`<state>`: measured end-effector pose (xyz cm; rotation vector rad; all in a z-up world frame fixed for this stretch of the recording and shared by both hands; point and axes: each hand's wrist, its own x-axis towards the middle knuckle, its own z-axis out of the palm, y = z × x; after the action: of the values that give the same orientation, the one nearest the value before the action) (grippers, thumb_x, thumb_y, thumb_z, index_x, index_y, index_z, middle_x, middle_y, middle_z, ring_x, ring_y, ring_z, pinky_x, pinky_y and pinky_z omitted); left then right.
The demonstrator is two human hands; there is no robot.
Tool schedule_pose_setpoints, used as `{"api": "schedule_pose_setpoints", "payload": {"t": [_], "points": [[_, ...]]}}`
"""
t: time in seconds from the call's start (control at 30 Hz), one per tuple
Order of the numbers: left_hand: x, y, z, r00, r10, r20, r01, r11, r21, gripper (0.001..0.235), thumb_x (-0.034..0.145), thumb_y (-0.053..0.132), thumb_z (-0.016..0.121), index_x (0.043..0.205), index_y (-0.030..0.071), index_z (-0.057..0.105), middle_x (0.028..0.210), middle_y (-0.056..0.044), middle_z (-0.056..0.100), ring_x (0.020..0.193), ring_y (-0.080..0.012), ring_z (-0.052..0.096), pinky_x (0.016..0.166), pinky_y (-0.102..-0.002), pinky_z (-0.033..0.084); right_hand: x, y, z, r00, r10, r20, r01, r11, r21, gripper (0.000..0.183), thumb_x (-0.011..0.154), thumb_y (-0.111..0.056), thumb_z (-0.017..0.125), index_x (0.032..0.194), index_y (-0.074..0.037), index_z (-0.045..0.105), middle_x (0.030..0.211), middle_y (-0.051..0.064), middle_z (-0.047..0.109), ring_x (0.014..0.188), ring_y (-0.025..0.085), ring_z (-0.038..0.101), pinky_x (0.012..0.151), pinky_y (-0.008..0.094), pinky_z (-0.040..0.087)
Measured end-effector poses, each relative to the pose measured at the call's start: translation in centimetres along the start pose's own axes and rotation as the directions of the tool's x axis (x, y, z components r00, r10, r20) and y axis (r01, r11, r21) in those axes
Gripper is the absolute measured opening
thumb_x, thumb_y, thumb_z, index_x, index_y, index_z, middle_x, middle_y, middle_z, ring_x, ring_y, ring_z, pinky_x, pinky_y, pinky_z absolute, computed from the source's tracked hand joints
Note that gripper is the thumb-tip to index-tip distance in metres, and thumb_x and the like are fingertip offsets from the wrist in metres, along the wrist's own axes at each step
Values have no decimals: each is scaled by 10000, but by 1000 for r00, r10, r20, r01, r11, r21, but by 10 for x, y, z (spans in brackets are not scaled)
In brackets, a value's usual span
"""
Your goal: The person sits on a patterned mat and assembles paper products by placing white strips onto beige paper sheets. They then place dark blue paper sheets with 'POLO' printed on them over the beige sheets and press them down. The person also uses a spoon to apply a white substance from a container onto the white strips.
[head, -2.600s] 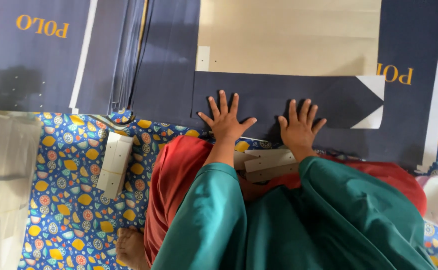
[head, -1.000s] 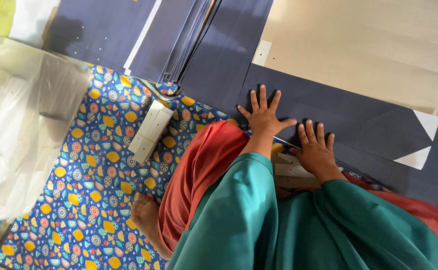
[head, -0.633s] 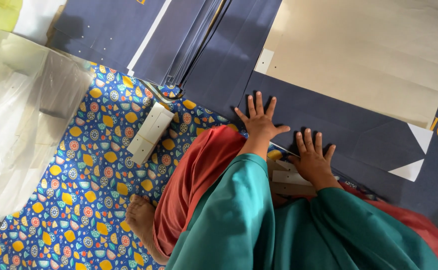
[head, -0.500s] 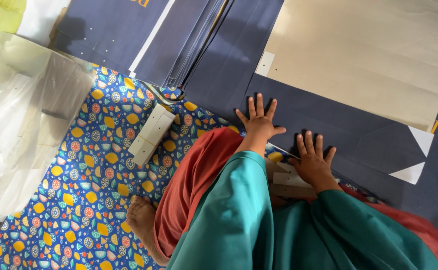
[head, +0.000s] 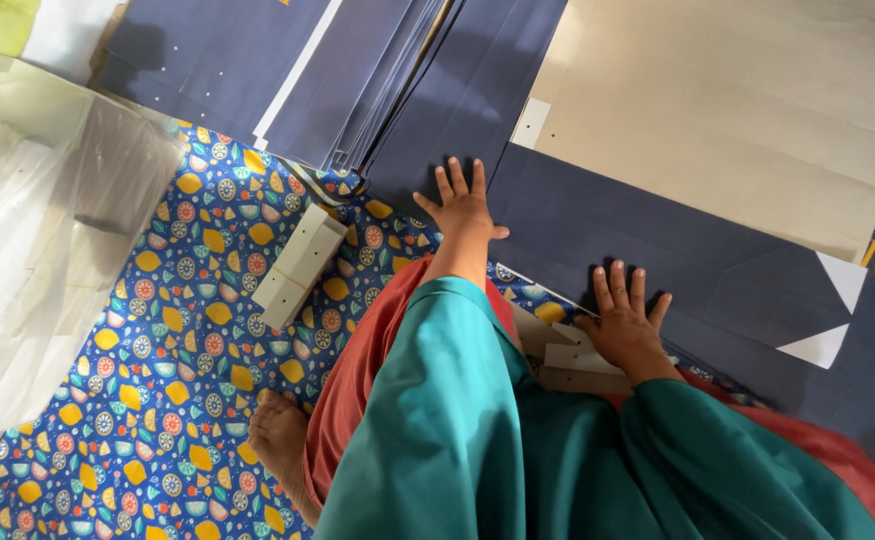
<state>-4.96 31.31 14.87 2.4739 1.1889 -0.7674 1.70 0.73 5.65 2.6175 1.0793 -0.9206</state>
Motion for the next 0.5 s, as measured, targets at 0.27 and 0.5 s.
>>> {"api": "schedule_pose_setpoints", "payload": {"t": [0.27,0.5], "points": [[34,-28,8,995,100,-29,-98,994,37,1187,786,483,875,1663,356,85,1739,-117,-14,1600,-342,58,1115,-777,239,2,0,3,999,-10,-42,11,1000,24,900,983,-722,335,1660,-360,-134,1736,-7,-216,1576,348,-193,1177,747,-88],[42,-31,10,991,128,-33,-129,991,-21,1120,809,321,886,1649,388,148,1739,-103,23,1590,-323,85,1106,-765,279,4,4,12,995,-15,-95,18,999,29,916,966,-733,362,1671,-356,-84,1745,-10,-178,1585,348,-154,1178,752,-80]]}}
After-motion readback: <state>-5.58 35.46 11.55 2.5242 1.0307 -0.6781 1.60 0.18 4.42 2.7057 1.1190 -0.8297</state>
